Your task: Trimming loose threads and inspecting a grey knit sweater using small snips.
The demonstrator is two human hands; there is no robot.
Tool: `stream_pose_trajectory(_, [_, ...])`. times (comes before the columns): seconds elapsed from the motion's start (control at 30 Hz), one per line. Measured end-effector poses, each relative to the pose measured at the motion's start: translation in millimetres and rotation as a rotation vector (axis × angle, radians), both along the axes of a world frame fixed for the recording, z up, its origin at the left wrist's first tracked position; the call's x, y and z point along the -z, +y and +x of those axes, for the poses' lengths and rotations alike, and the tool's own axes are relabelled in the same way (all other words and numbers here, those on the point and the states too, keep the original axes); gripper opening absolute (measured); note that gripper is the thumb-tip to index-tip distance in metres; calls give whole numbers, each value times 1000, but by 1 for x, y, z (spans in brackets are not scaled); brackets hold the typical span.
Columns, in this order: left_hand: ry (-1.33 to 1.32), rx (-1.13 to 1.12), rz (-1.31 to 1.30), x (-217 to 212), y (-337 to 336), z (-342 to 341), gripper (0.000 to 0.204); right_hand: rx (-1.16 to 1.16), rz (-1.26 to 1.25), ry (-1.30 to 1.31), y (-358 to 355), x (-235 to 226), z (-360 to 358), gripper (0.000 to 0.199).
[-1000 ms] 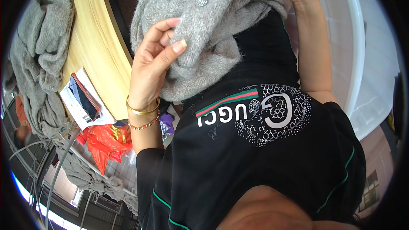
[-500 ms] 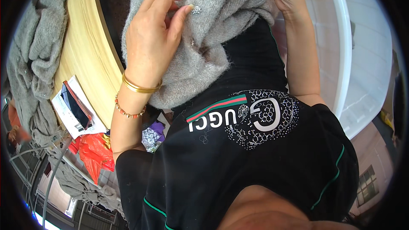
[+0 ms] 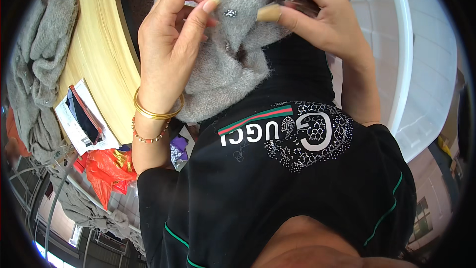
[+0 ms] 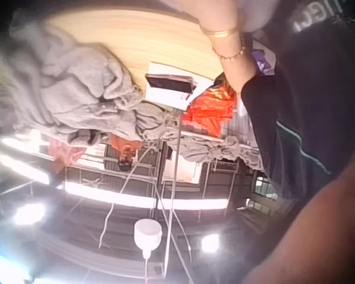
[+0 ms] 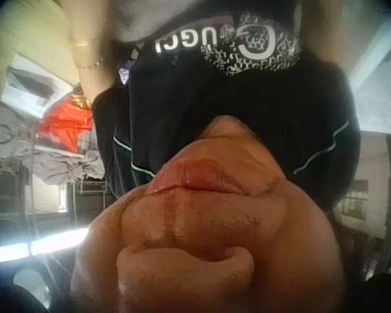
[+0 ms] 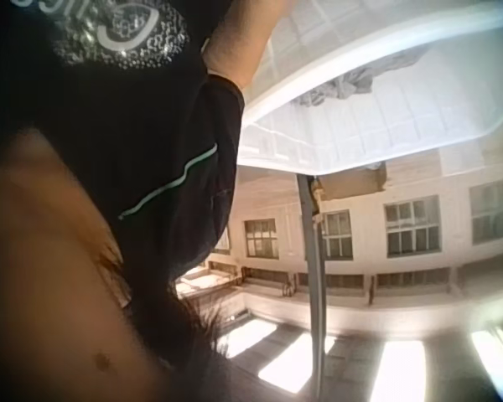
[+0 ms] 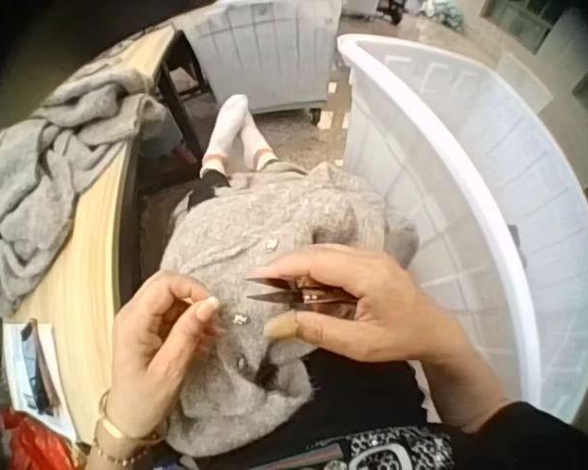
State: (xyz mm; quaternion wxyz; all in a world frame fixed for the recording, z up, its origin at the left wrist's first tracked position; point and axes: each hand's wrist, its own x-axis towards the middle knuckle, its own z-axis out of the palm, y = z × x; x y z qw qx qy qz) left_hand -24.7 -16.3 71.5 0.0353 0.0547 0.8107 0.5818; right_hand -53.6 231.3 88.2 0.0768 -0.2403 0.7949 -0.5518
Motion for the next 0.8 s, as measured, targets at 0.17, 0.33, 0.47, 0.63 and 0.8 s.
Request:
stream_pose_trajectory(0.17, [50, 48, 55, -1, -4, 0, 11, -120, 57, 65, -6, 26, -11, 38])
stream_pose_trajectory(0.33, [38, 41, 117, 4, -12, 2, 15, -92, 76, 135, -11, 13, -3, 38])
stream_pose_trajectory(0.47, [25, 89, 109, 5, -14, -1, 16, -164, -328, 614, -17, 48, -17, 36])
stream_pose_trajectory(0.63, [8, 69, 101, 4, -13, 1, 17, -91, 178, 145, -17, 10, -2, 32])
stream_pose_trajectory(0.8, [-7, 47, 96, 4, -10, 1, 18, -114, -188, 718, -22, 59, -18, 31])
